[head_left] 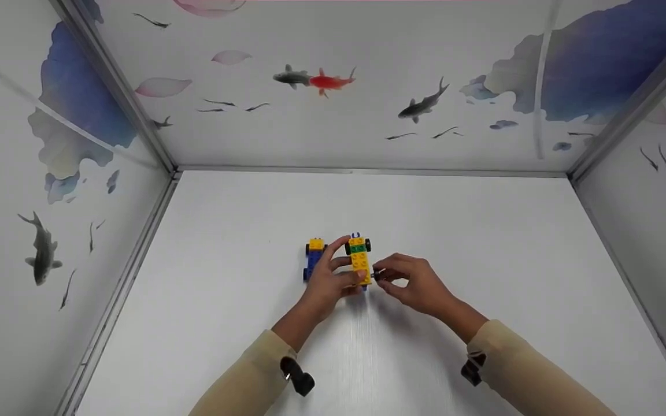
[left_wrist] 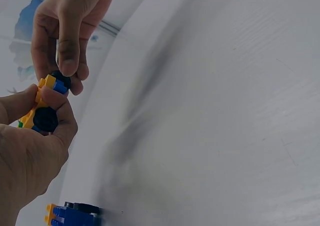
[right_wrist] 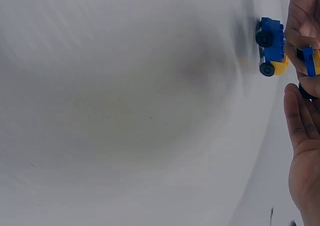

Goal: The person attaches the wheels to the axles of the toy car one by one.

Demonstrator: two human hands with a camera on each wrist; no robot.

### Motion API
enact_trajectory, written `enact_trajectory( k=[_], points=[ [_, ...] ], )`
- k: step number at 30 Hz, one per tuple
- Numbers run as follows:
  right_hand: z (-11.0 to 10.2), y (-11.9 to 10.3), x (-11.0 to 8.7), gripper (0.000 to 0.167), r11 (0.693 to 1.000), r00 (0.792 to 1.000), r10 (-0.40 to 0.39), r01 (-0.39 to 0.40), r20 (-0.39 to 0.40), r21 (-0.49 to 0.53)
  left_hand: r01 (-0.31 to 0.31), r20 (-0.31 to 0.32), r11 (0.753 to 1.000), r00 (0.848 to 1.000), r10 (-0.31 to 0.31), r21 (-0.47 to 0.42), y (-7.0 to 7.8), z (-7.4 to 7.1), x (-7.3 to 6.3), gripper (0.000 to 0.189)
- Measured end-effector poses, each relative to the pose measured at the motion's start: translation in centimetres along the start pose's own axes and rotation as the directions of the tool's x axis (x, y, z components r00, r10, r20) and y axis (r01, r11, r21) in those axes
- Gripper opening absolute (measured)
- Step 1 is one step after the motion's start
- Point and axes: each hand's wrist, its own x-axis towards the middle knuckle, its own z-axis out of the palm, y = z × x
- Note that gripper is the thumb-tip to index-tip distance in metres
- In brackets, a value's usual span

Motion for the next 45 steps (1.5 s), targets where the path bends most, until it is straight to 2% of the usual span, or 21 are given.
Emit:
enact_trajectory(
  k=[14,18,30,37,45],
  points=[
    [0.29,0.21,0.04,0.039,0.998,0.998,-0.065,0.065,-0.020,0.026,0.003,0.003,1.000,1.000,-0.003,-0.015,0.18,-0.22,-0.16,0.084],
    [0.34,0.21,0.03,0.039,0.995,0.995,-0.094,0.095,-0.037,0.010,0.003,0.004,1.000,1.000,-0.003,-0.023,0.04,-0.19,0.00,0.083],
    [0.75,-0.28,-0.10,0.039,0.992,0.994,-0.096,0.091,-0.054,-0.085,-0.027,0.013,1.000,1.000,0.028,-0.008,-0.52,0.01,0.17,0.084],
    [0.94,-0.33,-0.07,0.039,0.986,0.989,-0.129,0.119,-0.076,-0.117,-0.029,0.019,0.999,0.999,0.029,-0.024,-0.44,0.17,0.02,0.085],
    [0.92,-0.48,-0.12,0.040,0.983,0.989,-0.127,0.116,-0.074,-0.140,-0.029,0.020,0.999,0.999,0.030,-0.030,-0.17,0.32,-0.06,0.084]
  ],
)
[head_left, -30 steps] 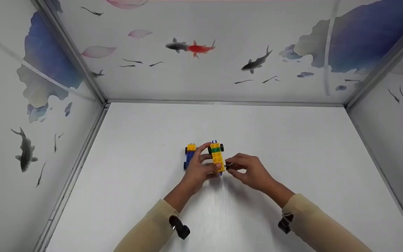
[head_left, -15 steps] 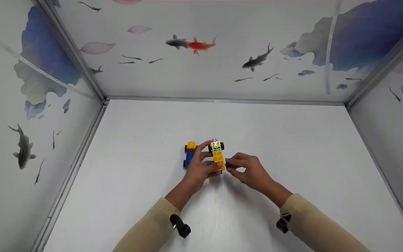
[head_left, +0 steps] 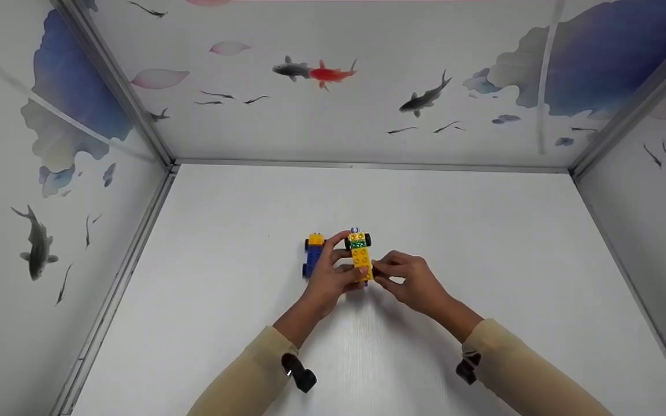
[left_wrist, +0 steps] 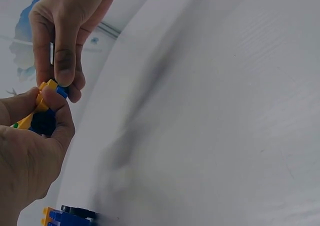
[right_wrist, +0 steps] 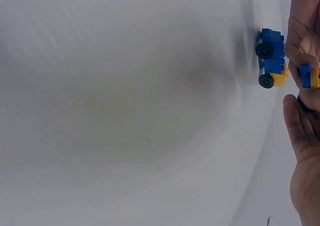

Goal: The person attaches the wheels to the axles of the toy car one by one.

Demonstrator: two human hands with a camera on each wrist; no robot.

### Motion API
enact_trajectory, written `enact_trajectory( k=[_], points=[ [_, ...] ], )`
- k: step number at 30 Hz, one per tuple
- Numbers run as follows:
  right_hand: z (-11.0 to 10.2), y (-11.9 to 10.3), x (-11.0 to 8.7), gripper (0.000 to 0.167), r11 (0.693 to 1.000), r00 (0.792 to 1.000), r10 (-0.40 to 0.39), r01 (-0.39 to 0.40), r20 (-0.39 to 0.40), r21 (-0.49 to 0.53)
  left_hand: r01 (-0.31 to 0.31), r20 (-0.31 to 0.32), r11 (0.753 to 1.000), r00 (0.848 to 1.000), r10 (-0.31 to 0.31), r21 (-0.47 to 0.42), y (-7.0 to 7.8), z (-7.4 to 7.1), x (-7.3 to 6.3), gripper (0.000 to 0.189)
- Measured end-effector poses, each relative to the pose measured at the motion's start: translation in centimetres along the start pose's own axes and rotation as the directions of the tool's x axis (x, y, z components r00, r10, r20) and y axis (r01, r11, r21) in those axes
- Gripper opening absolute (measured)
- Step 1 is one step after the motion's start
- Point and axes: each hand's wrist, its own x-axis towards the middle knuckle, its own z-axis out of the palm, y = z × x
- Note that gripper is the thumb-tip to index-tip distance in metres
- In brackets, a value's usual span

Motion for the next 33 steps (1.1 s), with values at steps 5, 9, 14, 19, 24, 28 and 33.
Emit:
enact_trajectory(
  k=[5,9,14,19,24,28,33],
  points=[
    [0.0,-0.2,0.0,0.040,1.000,1.000,-0.021,0.021,0.000,-0.007,0.004,0.005,1.000,1.000,-0.004,-0.008,0.2,0.1,0.0,0.084],
    [0.1,-0.2,0.0,0.040,1.000,1.000,-0.025,0.024,-0.006,-0.011,0.003,0.010,1.000,1.000,-0.003,-0.010,0.3,0.1,0.0,0.083],
    [0.2,-0.1,-0.1,0.040,1.000,1.000,-0.007,0.007,0.004,-0.021,0.019,0.016,1.000,1.000,-0.019,-0.001,0.3,0.0,0.1,0.083],
    [0.5,-0.1,-0.2,0.040,0.999,1.000,0.002,-0.001,0.019,-0.032,0.017,0.023,1.000,1.000,-0.017,0.004,0.0,-0.3,0.4,0.084],
    [0.8,0.1,-0.1,0.042,1.000,1.000,0.011,-0.010,0.023,-0.030,0.033,0.009,0.999,0.999,-0.033,0.002,-0.2,-0.5,0.7,0.084],
    [0.9,0.1,0.1,0.053,1.000,0.999,0.015,-0.015,0.029,-0.002,0.048,-0.004,0.999,0.999,-0.048,0.000,-0.2,-0.5,0.8,0.083],
    [1.2,-0.1,0.3,0.076,0.999,1.000,-0.015,0.016,0.028,-0.045,0.064,-0.009,0.998,0.998,-0.064,0.022,-0.3,-0.5,0.8,0.084]
  ],
)
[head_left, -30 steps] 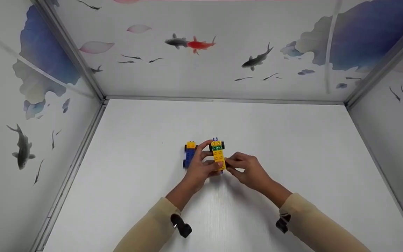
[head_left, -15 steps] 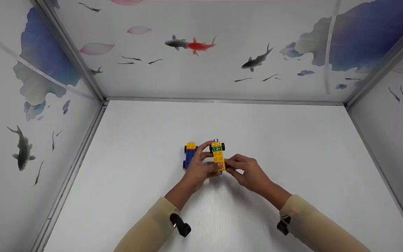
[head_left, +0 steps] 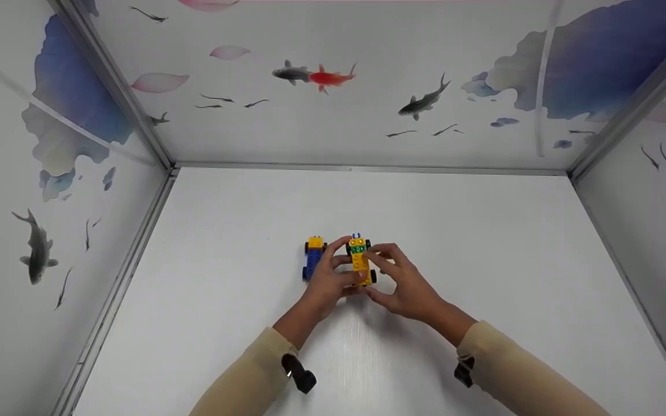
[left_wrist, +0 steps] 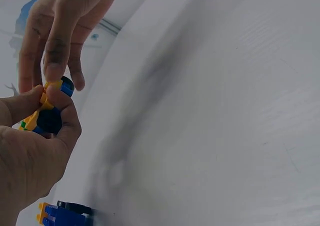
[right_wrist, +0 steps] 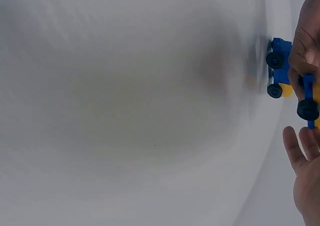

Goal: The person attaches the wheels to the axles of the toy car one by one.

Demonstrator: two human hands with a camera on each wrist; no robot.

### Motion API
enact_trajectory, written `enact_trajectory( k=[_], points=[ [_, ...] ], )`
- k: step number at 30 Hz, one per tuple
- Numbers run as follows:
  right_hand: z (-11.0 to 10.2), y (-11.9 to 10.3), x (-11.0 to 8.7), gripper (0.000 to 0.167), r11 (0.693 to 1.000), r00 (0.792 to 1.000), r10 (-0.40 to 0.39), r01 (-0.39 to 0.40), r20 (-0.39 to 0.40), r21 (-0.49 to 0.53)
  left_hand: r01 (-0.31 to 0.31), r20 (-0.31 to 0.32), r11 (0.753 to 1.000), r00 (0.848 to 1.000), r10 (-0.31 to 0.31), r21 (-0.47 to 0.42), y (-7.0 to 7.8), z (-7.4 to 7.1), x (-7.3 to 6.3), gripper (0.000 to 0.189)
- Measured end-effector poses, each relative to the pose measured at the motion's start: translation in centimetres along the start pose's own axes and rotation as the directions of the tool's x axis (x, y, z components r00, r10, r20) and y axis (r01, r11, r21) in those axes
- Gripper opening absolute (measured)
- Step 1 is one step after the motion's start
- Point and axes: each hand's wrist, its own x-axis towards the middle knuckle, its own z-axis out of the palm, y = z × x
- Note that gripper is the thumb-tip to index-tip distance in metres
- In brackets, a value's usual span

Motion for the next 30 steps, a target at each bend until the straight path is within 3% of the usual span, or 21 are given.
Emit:
enact_trajectory(
  k=[6,17,23,30],
  points=[
    [0.4,0.1,0.2,0.092,0.994,1.000,-0.013,0.010,-0.021,-0.105,-0.014,0.005,0.999,1.000,0.014,0.039,-0.3,0.1,0.1,0.084],
    [1.0,0.7,0.3,0.097,0.979,0.997,-0.066,0.058,-0.033,-0.195,-0.045,0.048,0.997,0.998,0.042,0.070,-0.7,0.2,-0.1,0.085],
    [1.0,0.8,0.4,0.095,0.982,1.000,0.006,-0.010,-0.018,-0.189,-0.016,0.033,0.995,0.999,0.013,0.095,-1.1,0.3,0.0,0.086],
    [1.0,1.4,0.7,0.092,0.975,0.991,0.135,-0.131,0.009,-0.177,0.004,0.037,1.000,0.999,-0.005,0.029,-1.4,0.1,0.0,0.085]
  ],
)
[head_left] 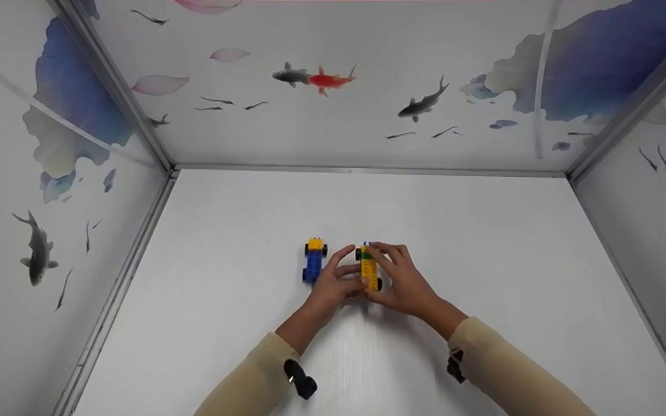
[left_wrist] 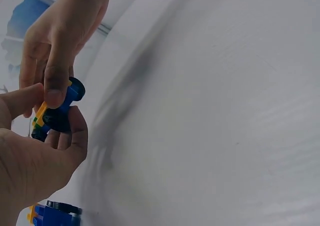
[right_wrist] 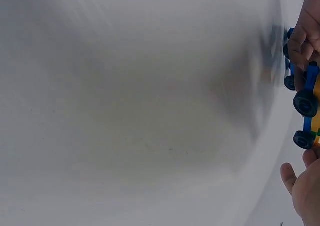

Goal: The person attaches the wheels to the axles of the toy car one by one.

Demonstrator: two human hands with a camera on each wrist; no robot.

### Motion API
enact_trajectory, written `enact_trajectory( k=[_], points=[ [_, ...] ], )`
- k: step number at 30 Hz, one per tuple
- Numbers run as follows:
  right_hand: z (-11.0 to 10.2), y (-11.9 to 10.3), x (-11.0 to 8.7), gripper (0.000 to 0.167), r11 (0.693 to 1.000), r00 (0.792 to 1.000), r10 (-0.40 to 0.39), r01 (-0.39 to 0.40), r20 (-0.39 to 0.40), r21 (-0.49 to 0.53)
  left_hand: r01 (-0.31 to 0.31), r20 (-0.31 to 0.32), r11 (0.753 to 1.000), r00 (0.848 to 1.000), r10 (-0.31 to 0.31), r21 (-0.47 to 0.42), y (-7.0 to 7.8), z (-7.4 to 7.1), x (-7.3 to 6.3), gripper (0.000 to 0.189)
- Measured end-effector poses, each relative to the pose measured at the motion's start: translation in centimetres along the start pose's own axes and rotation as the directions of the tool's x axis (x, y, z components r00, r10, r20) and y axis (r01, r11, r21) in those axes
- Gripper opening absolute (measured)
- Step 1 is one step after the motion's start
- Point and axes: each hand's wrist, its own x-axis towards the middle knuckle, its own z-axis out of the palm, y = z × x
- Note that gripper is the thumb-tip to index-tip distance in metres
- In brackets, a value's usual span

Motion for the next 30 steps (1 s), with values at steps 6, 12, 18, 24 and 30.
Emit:
enact_trajectory(
  k=[6,12,18,24,30],
  points=[
    [0.0,1.0,0.2,0.092,0.995,0.995,0.097,-0.096,0.034,-0.005,0.012,-0.041,0.999,0.999,-0.010,0.044,0.1,-0.1,0.1,0.073],
    [0.0,2.0,0.3,0.089,0.990,0.989,0.139,-0.139,0.049,-0.011,0.018,-0.064,0.997,0.998,-0.013,0.068,-0.1,0.0,0.0,0.067],
    [0.0,2.4,0.6,0.092,0.987,0.983,0.159,-0.157,0.087,-0.036,0.002,-0.059,0.997,0.998,0.003,0.077,0.1,0.1,-0.2,0.065],
    [0.3,2.4,0.7,0.099,0.981,0.974,0.184,-0.173,0.133,-0.092,-0.006,-0.049,0.997,0.999,0.010,0.080,0.3,0.1,-0.4,0.066],
    [0.4,2.4,0.8,0.103,0.978,0.971,0.189,-0.174,0.145,-0.113,-0.012,-0.037,0.996,0.999,0.016,0.091,0.4,-0.1,-0.5,0.066]
  ],
)
